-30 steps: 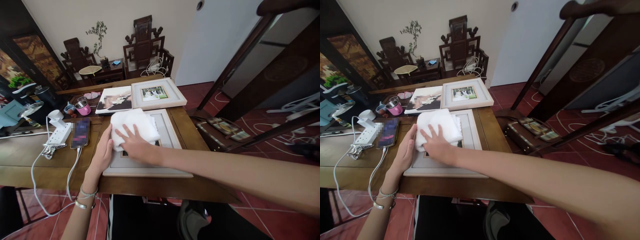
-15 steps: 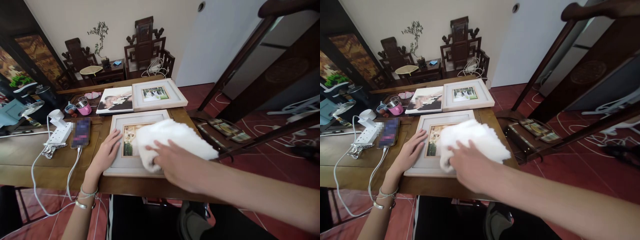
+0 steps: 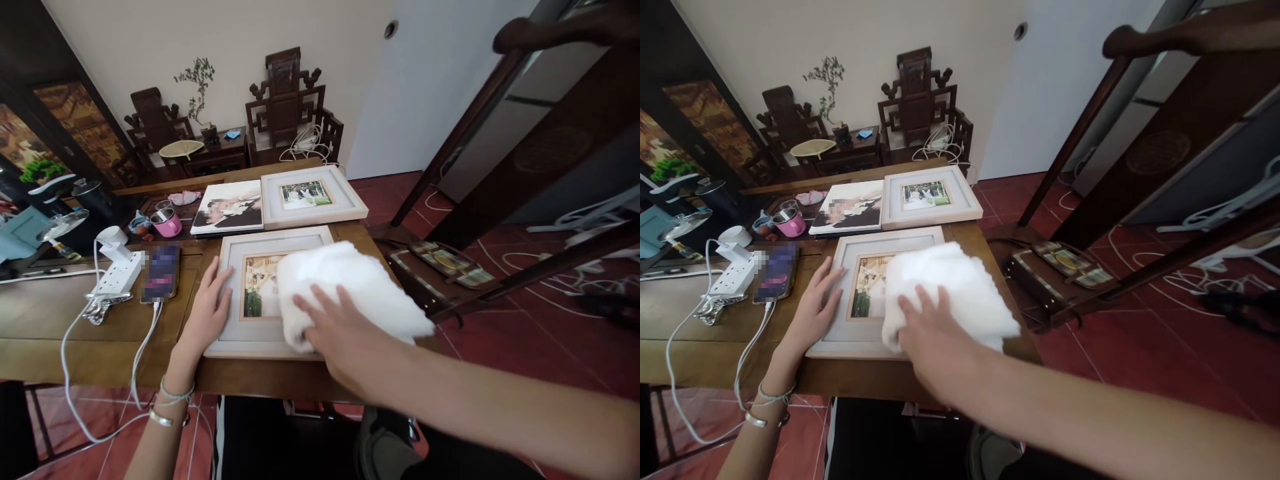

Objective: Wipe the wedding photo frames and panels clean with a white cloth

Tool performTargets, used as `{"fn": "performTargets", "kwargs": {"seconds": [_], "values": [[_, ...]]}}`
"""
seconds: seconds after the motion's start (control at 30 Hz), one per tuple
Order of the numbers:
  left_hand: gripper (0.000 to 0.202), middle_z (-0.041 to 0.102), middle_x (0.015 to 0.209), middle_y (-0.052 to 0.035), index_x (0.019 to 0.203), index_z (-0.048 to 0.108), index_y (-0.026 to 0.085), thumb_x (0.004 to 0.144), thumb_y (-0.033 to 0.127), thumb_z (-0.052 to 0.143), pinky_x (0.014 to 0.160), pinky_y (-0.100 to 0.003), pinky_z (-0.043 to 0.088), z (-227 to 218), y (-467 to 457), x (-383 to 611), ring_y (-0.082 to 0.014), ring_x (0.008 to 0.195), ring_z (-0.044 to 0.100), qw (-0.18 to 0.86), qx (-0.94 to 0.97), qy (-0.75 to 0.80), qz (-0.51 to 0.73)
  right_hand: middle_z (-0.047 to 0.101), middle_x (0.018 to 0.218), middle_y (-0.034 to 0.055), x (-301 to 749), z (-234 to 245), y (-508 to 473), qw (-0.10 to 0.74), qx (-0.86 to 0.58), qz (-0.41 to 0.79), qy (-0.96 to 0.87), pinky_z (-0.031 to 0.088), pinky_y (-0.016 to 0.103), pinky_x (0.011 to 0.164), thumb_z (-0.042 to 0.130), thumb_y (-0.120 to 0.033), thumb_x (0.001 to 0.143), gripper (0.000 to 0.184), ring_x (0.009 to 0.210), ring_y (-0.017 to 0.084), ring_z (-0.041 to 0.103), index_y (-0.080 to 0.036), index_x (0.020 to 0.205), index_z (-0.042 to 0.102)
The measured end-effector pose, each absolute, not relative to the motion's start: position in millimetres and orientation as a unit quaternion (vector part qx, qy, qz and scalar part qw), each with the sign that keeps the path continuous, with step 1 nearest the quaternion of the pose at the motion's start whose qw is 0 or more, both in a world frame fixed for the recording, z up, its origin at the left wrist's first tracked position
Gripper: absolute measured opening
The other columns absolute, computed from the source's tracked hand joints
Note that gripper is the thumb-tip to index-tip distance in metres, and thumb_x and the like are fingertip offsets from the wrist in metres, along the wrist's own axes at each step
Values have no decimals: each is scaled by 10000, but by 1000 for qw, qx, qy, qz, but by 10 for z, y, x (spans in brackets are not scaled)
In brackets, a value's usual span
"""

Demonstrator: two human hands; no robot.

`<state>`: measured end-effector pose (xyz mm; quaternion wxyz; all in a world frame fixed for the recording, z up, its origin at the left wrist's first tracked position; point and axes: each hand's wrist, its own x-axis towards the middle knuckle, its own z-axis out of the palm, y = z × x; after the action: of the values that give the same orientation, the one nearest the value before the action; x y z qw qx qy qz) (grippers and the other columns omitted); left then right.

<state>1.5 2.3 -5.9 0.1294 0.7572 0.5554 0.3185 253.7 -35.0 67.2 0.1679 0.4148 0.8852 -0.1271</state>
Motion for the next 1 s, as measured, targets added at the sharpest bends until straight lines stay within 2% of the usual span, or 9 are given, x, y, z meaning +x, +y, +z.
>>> {"fn": "performTargets", "kwargs": {"seconds": [0.07,0.17,0.27,0.37,0.5,0.57,0.8,0.9,1.0], "values": [[490,309,1561,-174,1383,480,146,931,335,488,1183,-513,245,-104,29,2,-293,1466,251,122,729,589,325,276,1553,182,2528,751,-549,183,383,-183,887,259,712,1064,719,-130,630,492,1397,492,229,-180,1119,721],[603,411,1500,-187,1426,419,148,883,362,572,1174,-535,252,-173,49,-18,-319,1424,339,153,691,616,346,380,1518,108,2642,855,-699,149,346,-231,897,350,634,1070,659,-97,651,442,1391,407,321,-238,1062,736],[713,477,1457,-180,1452,369,168,825,341,660,1133,-518,344,-176,54,-31,-305,1321,494,254,623,615,411,476,1467,37,2849,891,-689,60,373,-218,900,421,482,1076,501,-6,700,470,1357,291,421,-270,1008,739],[826,567,1367,-192,1430,380,136,716,279,770,1061,-473,451,-79,12,-35,-281,1206,603,385,511,611,467,506,1448,39,3058,813,-569,-3,413,-160,897,441,432,1062,427,31,688,512,1340,274,448,-247,984,738],[604,700,1168,-161,1161,602,108,636,297,833,949,-401,542,90,-132,7,-285,1091,671,499,429,609,441,490,1461,86,3267,627,-373,-46,430,-87,897,426,439,1075,405,39,677,470,1345,284,443,-195,928,728],[571,750,1018,-112,1152,588,137,660,311,821,832,-363,585,134,-226,64,-259,945,722,534,393,609,436,470,1474,112,3339,542,-322,-57,424,-53,902,417,459,1083,401,47,676,448,1356,292,425,-174,901,720],[577,758,878,-31,1214,542,211,693,291,777,624,-295,588,267,-555,102,-224,740,736,536,293,610,504,446,1485,136,3568,290,-486,-122,394,27,911,359,522,1129,377,85,691,415,1408,292,327,-170,749,700],[447,754,817,-1,1106,605,227,684,245,749,523,-276,574,490,-651,-52,-202,614,712,481,279,643,527,425,1491,156,3637,194,-649,-134,394,48,908,333,539,1139,384,73,751,373,1432,301,250,-168,622,637],[326,722,664,41,1009,639,231,691,192,701,378,-235,500,791,-685,-197,-162,452,636,408,232,683,559,422,1484,178,3598,176,-787,-141,371,-8,918,312,572,1134,403,30,816,341,1431,318,227,-145,696,670]]}}
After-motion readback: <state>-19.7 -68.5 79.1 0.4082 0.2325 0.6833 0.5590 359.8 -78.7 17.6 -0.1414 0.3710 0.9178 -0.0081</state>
